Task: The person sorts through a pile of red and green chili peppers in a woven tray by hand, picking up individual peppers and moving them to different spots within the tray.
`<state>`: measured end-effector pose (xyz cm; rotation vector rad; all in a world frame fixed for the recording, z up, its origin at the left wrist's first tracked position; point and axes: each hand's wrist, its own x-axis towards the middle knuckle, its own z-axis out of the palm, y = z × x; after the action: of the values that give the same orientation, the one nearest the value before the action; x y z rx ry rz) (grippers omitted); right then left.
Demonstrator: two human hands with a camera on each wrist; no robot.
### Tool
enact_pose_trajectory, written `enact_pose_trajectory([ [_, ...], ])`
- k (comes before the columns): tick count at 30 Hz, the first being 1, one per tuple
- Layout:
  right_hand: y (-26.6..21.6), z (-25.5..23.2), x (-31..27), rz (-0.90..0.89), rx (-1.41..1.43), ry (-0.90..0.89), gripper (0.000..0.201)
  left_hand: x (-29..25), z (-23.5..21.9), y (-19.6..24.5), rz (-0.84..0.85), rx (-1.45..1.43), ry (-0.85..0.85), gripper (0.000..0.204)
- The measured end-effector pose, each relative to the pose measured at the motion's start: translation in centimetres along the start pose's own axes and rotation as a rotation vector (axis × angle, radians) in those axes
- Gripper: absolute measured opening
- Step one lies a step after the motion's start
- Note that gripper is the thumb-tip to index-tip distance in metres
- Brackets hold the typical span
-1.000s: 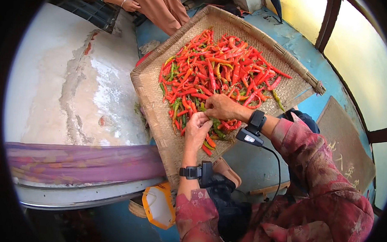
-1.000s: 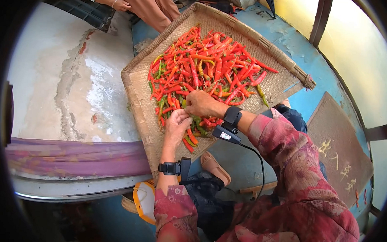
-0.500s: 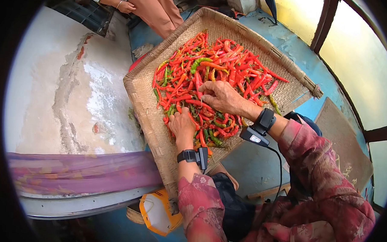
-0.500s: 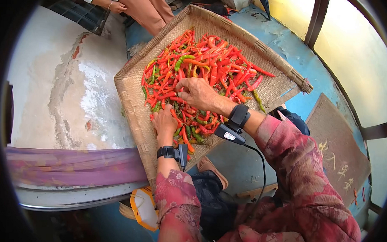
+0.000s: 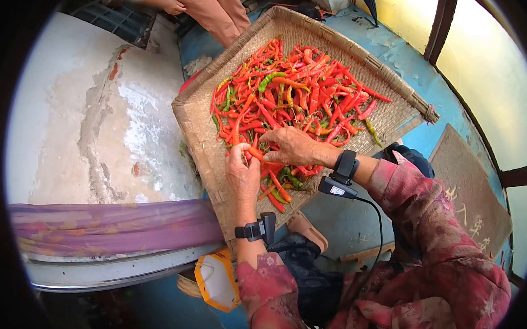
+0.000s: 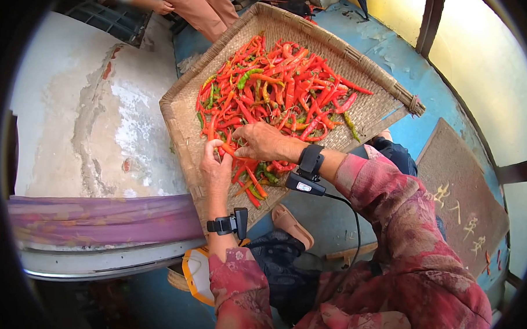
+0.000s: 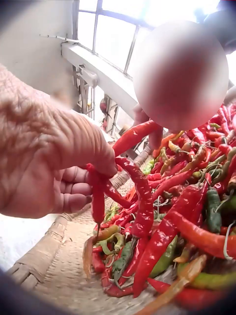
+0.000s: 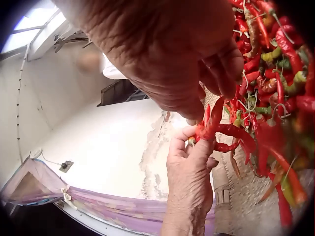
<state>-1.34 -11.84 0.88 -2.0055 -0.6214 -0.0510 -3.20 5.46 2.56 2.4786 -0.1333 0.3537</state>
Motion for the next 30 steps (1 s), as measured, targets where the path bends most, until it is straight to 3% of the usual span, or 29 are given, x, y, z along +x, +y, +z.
enact_pose_trajectory([
  [4, 0.5, 0.2, 0.8, 0.036, 0.007, 0.001, 0.043, -0.3, 1.1, 1.8, 0.299, 0.131, 0.065, 0.025],
  [5, 0.8, 0.4, 0.8, 0.021, 0.037, 0.029, 0.044, -0.1, 1.4, 1.5, 0.306, 0.147, 0.059, 0.025],
  [8, 1.1, -0.1, 0.5, 0.026, 0.208, 0.002, 0.047, -0.3, 1.9, 1.8, 0.214, 0.140, -0.018, 0.026],
  [12, 1.4, -0.2, 0.6, 0.156, 0.311, 0.001, 0.041, -0.3, 1.7, 2.6, 0.166, 0.018, 0.006, 0.029],
  [14, 2.0, 0.3, 0.3, 0.176, 0.552, -0.030, 0.037, -0.6, 2.2, 2.0, 0.107, -0.140, 0.063, 0.025],
  [16, 1.5, -0.3, 0.8, 0.177, 0.552, -0.073, 0.032, -0.4, 2.3, 1.2, 0.172, -0.109, 0.090, 0.026],
  [18, 0.7, -1.7, 0.5, 0.115, 0.243, -0.122, 0.023, -0.4, 2.3, 1.5, 0.110, -0.193, 0.123, 0.025],
  [20, 0.8, -2.5, 0.5, 0.088, 0.179, -0.085, 0.017, -0.5, 1.7, 1.8, 0.097, -0.166, 0.128, 0.023],
  [22, 0.2, -3.6, 0.7, 0.008, 0.063, 0.198, 0.023, -0.3, 1.5, 1.0, 0.073, -0.152, 0.172, 0.021],
  [24, 0.4, -4.8, 1.0, 0.047, 0.078, 0.186, 0.035, -0.3, 1.6, 0.9, 0.013, -0.209, 0.153, 0.020],
  [26, 1.0, -5.0, 1.5, -0.015, 0.068, 0.449, 0.039, -0.3, 1.6, 1.0, 0.014, -0.194, 0.132, 0.019],
  [30, 1.4, -5.7, 1.6, 0.027, 0.105, 0.362, 0.041, -0.4, 1.6, 2.1, 0.082, -0.183, 0.113, 0.020],
])
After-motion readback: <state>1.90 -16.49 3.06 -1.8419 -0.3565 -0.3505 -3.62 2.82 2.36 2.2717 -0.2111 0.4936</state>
